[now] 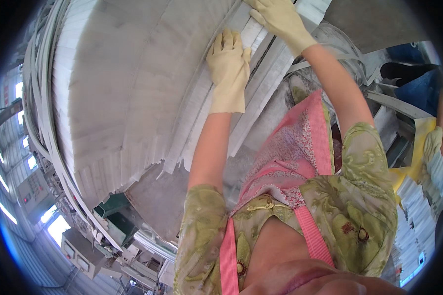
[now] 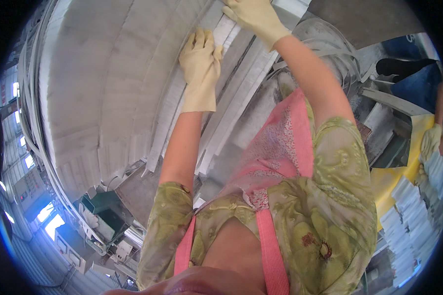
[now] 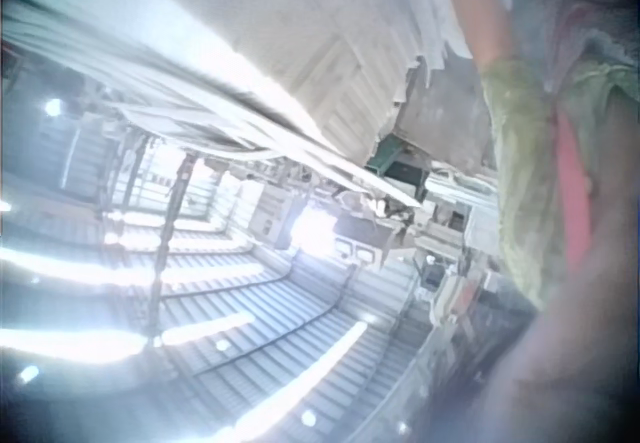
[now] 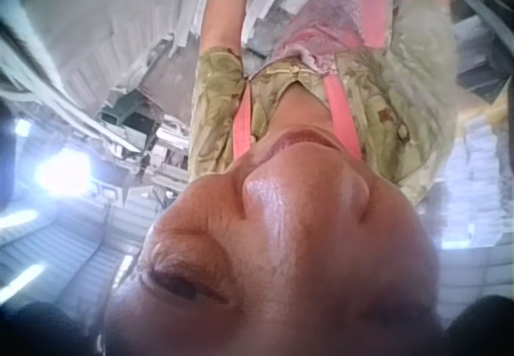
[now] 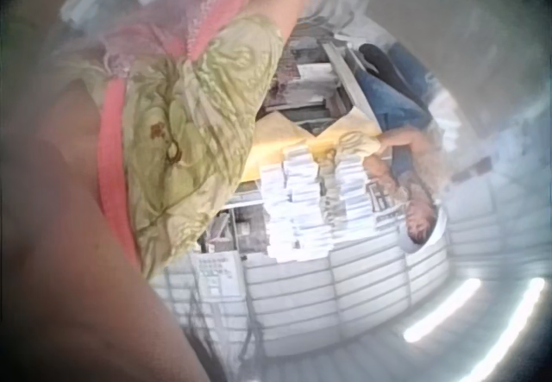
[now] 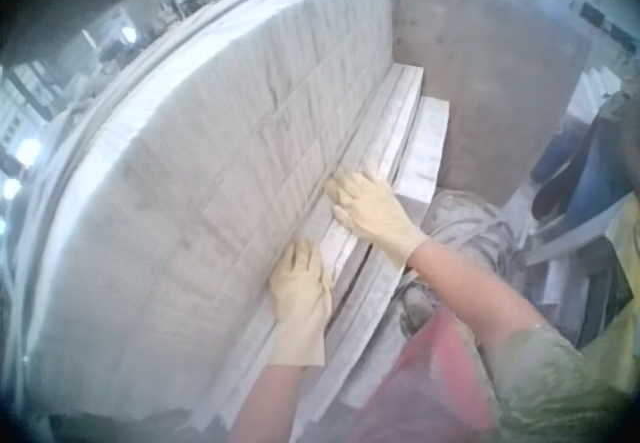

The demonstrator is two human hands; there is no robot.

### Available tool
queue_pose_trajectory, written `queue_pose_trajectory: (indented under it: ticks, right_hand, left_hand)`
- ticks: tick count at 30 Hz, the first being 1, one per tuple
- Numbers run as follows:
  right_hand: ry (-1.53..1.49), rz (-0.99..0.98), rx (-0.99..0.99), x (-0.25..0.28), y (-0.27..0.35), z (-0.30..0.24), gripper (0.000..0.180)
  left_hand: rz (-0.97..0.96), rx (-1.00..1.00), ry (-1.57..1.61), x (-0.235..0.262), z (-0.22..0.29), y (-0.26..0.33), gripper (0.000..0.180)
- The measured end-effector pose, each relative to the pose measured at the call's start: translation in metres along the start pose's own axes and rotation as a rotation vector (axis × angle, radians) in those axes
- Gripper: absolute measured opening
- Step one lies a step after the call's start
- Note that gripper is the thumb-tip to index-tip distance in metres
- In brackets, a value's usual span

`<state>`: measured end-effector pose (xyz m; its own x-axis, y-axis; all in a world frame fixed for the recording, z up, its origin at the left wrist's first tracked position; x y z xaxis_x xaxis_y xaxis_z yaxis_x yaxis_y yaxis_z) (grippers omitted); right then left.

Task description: The person repeatedly picks up white rectangular boards from a yellow tray and stacks them on a growing pile. The person handles the boards one at a time, aligning them before placing them on the stack.

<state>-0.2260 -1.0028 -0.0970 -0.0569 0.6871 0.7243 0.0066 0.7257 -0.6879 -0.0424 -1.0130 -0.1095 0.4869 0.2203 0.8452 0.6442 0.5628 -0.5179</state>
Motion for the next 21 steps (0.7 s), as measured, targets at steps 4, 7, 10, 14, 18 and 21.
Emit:
queue_pose_trajectory:
  ticks: [4,7,10,14,18,21]
  right_hand:
    - [-0.05,0.167,0.027,0.017,0.005,-0.011,0.041]
    - [-0.212,0.082,0.036,0.02,0.007,-0.006,0.039]
    - [-0.273,-0.034,-0.005,0.016,0.008,0.002,0.038]
    - [-0.251,-0.036,0.023,0.011,0.012,0.009,0.045]
    - [-0.315,0.014,0.11,0.016,0.018,0.024,0.062]
    - [-0.084,-0.056,0.113,0.014,0.019,0.038,0.073]
  left_hand:
    - [0.022,-0.023,-0.012,0.008,0.004,-0.002,0.048]
    - [0.007,-0.014,-0.023,0.013,0.006,-0.003,0.051]
    - [-0.02,0.032,-0.057,0.015,0.009,-0.014,0.055]
    - [-0.131,0.05,-0.031,0.0,0.023,-0.037,0.058]
    - [-0.161,0.107,-0.103,-0.023,0.027,-0.055,0.055]
    - [-0.151,0.095,-0.117,-0.033,0.025,-0.054,0.051]
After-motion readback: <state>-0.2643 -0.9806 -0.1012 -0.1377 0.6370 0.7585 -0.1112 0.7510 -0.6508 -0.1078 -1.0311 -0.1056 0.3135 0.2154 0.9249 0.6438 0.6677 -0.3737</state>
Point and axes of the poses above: each hand's wrist, its own y-axis away from the middle knuckle, its own x-axis out of the back of the hand, z = x × y, the point moved 5 cm from there along -y, towards the middle knuckle, and after that the axes turned 13 degrees about z, right-handed, at the moved point
